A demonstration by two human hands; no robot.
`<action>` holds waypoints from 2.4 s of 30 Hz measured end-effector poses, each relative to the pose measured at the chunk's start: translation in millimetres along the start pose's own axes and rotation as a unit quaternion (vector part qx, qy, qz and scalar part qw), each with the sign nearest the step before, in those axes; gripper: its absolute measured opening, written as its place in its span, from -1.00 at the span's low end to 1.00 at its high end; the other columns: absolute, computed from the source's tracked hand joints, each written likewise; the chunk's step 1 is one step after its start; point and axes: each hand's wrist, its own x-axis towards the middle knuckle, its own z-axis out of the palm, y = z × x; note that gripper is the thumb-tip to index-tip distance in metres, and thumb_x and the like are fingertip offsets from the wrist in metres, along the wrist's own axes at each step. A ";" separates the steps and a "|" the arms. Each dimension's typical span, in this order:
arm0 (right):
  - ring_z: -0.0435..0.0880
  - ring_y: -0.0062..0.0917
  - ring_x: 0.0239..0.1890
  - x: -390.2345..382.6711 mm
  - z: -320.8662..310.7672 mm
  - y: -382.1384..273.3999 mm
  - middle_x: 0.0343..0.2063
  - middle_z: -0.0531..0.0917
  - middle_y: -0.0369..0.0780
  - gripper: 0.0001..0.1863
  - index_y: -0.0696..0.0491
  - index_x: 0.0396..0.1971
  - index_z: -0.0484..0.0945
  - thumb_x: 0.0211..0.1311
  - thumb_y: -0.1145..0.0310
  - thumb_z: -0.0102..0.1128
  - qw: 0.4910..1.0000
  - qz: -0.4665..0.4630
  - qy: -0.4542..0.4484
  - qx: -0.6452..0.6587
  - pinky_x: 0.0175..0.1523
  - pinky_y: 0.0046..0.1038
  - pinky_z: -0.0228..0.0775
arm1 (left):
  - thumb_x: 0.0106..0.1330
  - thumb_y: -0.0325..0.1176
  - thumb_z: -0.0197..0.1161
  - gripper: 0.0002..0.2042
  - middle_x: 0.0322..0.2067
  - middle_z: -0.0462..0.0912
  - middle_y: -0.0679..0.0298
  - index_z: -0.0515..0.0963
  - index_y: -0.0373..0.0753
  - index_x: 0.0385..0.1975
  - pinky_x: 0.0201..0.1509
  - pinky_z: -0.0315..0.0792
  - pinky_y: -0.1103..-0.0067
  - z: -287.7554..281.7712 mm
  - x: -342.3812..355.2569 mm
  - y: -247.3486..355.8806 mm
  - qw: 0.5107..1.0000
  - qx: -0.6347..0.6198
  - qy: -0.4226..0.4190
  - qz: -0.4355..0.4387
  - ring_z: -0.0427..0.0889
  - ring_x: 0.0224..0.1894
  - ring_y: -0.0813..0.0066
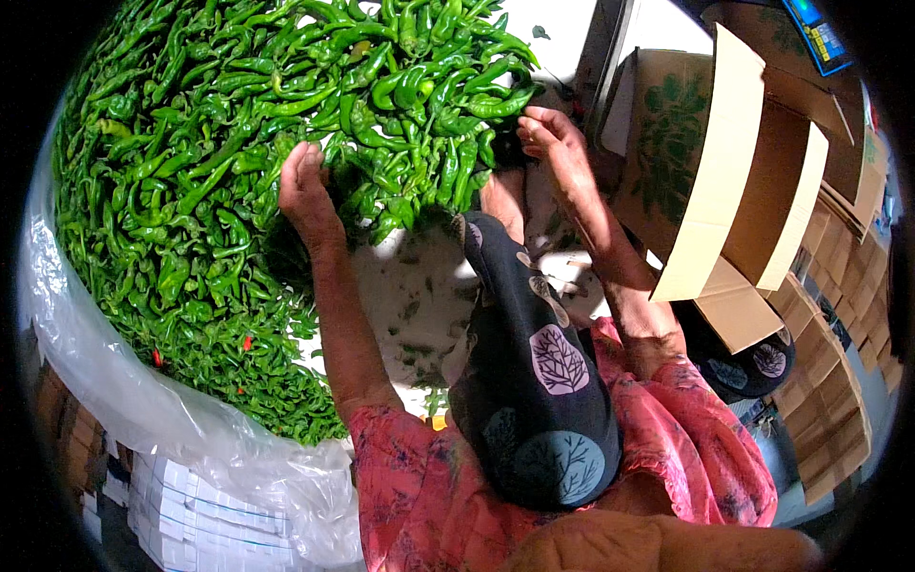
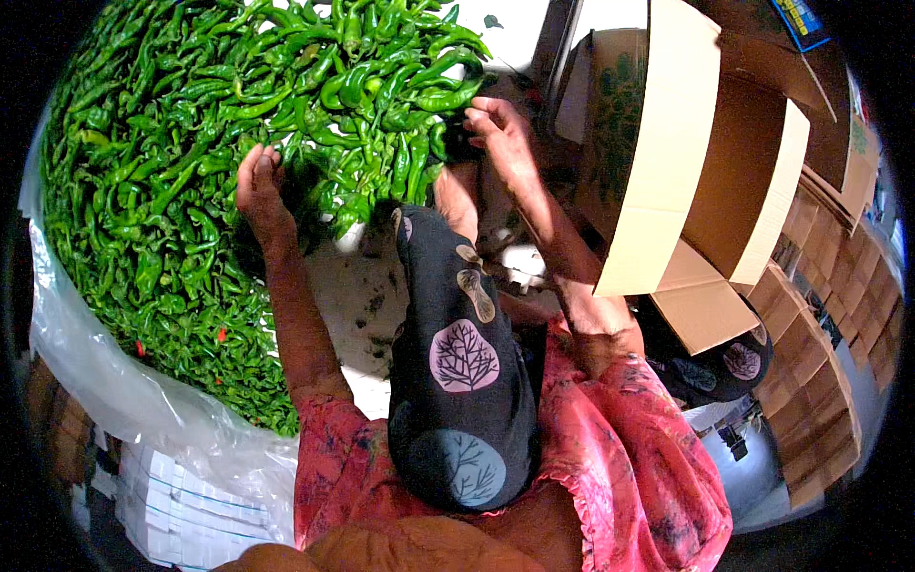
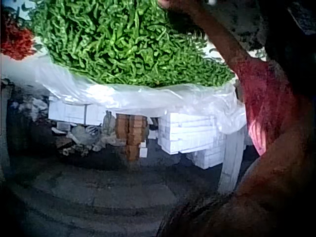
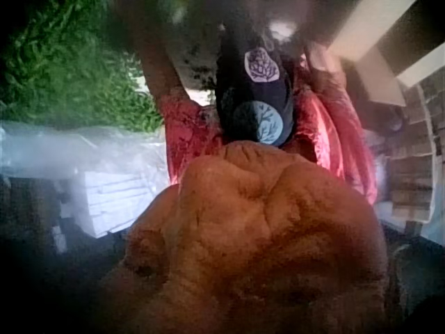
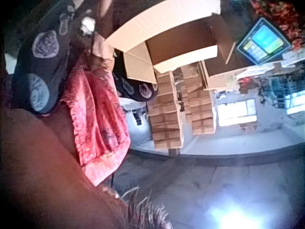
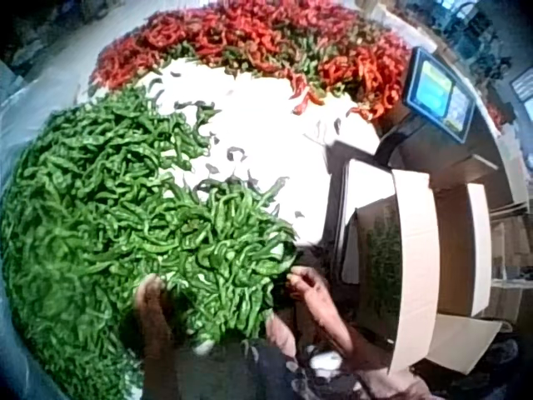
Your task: The person tapes the bottom of a cardboard box using a tape dispenser and then fills the box with green peppers by hand from a large pile on the floor.
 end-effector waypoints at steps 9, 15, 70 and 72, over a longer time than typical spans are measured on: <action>0.59 -0.39 0.07 -37.0 -92.4 -20.1 -0.01 0.63 -0.10 -0.66 0.13 0.08 0.52 0.36 0.36 0.20 0.969 -0.107 0.104 -0.199 0.24 -0.37 0.37 | 0.23 -0.44 0.16 -0.51 0.18 0.49 -0.03 0.43 -0.22 0.23 0.31 0.32 0.30 48.4 113.5 59.7 0.802 0.414 -0.077 0.423 0.46 0.22 0.02; 0.59 -0.34 0.10 -46.8 -146.0 15.7 0.03 0.62 -0.06 -0.64 0.16 0.10 0.51 0.33 0.42 0.20 0.958 -0.088 0.127 -0.240 0.23 -0.37 0.37 | 0.23 -0.21 0.29 -0.80 -0.30 0.73 0.14 0.71 -0.14 -0.27 -0.12 0.51 0.36 91.9 110.6 68.5 0.826 0.436 -0.085 0.347 0.69 -0.25 0.15; 0.55 -0.71 -0.24 -43.9 -14.0 39.7 -0.32 0.65 -0.36 -0.80 0.12 -0.10 0.61 0.38 0.35 0.19 0.997 0.030 -0.074 -0.017 -0.06 -0.58 0.43 | 0.26 -0.53 0.32 -0.76 -0.24 0.66 0.24 0.56 -0.39 -0.08 -0.09 0.52 0.65 80.3 -35.5 98.7 0.962 -0.030 -0.249 0.112 0.63 -0.24 0.57; 0.57 -0.70 -0.22 -43.8 -11.3 41.7 -0.30 0.66 -0.35 -0.79 0.12 -0.09 0.61 0.37 0.36 0.19 0.996 0.015 -0.081 -0.023 -0.03 -0.57 0.43 | 0.28 -0.51 0.30 -0.74 -0.25 0.65 0.21 0.55 -0.40 -0.05 -0.06 0.56 0.58 82.8 -36.5 100.1 0.962 -0.050 -0.254 0.085 0.64 -0.22 0.49</action>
